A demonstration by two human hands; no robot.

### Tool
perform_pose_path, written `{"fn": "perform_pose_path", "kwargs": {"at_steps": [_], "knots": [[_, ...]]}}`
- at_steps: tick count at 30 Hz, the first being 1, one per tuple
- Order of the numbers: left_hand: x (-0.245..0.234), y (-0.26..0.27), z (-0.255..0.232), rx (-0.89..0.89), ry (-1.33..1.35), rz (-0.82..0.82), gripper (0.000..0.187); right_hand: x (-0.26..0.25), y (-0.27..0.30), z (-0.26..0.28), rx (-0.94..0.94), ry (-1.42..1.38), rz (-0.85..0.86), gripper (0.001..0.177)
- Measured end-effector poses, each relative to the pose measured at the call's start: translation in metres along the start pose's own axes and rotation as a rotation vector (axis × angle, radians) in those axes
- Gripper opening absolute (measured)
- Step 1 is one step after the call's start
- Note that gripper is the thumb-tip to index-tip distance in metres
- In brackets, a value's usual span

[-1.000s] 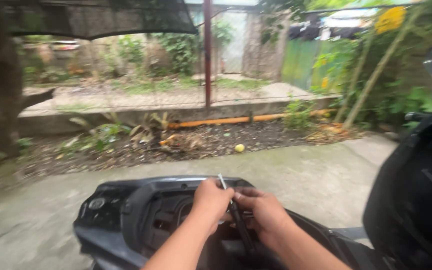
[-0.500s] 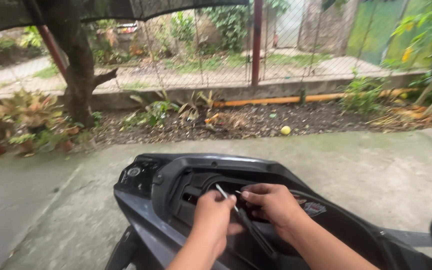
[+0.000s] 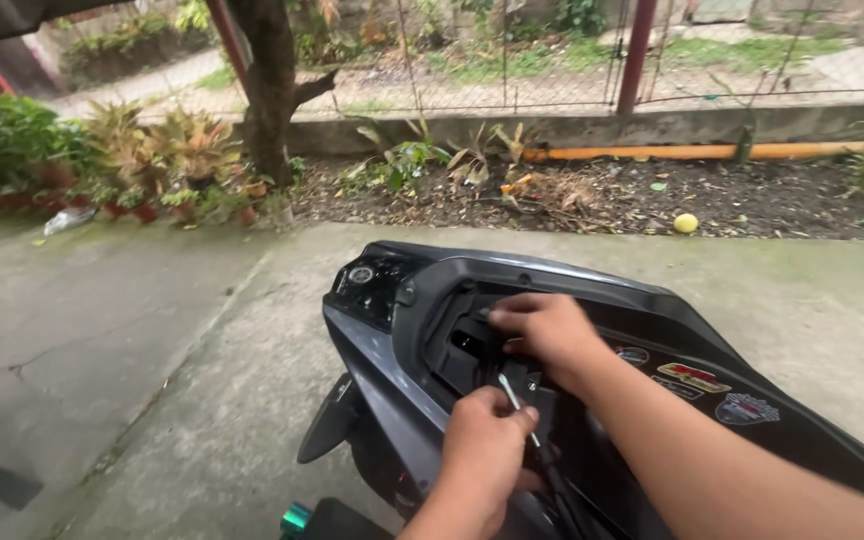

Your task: Installing and fastening a body panel onto a scooter using a screwdriver.

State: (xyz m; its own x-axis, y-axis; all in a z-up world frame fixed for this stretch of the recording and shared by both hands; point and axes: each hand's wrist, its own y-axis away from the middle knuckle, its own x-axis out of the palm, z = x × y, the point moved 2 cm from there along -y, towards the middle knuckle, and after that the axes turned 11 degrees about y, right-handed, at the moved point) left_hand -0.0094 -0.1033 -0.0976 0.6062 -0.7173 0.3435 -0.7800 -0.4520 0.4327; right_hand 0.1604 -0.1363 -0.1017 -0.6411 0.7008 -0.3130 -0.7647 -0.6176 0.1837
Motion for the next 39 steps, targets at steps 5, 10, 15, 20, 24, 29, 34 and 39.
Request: {"fn": "perform_pose_path", "kwargs": {"at_steps": [5, 10, 15, 20, 24, 29, 34, 39], "knots": [[0.0, 0.002, -0.001, -0.034, -0.056, 0.017, 0.016, -0.013, 0.009, -0.067, 0.078, -0.328, -0.13, 0.031], [0.016, 0.016, -0.011, -0.067, -0.066, -0.068, 0.018, 0.001, 0.021, -0.082, 0.09, -0.456, -0.034, 0.026], [0.039, 0.016, 0.0, -0.112, -0.056, -0.072, 0.021, -0.011, 0.046, -0.062, 0.122, -0.439, -0.037, 0.022], [0.041, 0.013, 0.007, -0.104, -0.072, -0.1, 0.023, -0.022, 0.066, -0.06, 0.131, -0.393, -0.011, 0.022], [0.039, 0.012, 0.009, -0.095, -0.014, -0.06, 0.022, -0.029, 0.063, -0.057, 0.088, -0.452, 0.005, 0.023], [0.033, 0.009, 0.01, -0.066, 0.073, -0.059, 0.02, -0.027, 0.035, -0.018, -0.024, -0.313, 0.029, 0.024], [0.015, 0.008, -0.015, 0.041, 0.13, -0.145, 0.021, 0.001, -0.014, 0.037, -0.246, -0.063, 0.179, 0.023], [-0.002, 0.004, -0.041, 0.094, 0.189, -0.213, 0.023, 0.036, -0.043, 0.062, -0.283, 0.109, 0.181, 0.023]]}}
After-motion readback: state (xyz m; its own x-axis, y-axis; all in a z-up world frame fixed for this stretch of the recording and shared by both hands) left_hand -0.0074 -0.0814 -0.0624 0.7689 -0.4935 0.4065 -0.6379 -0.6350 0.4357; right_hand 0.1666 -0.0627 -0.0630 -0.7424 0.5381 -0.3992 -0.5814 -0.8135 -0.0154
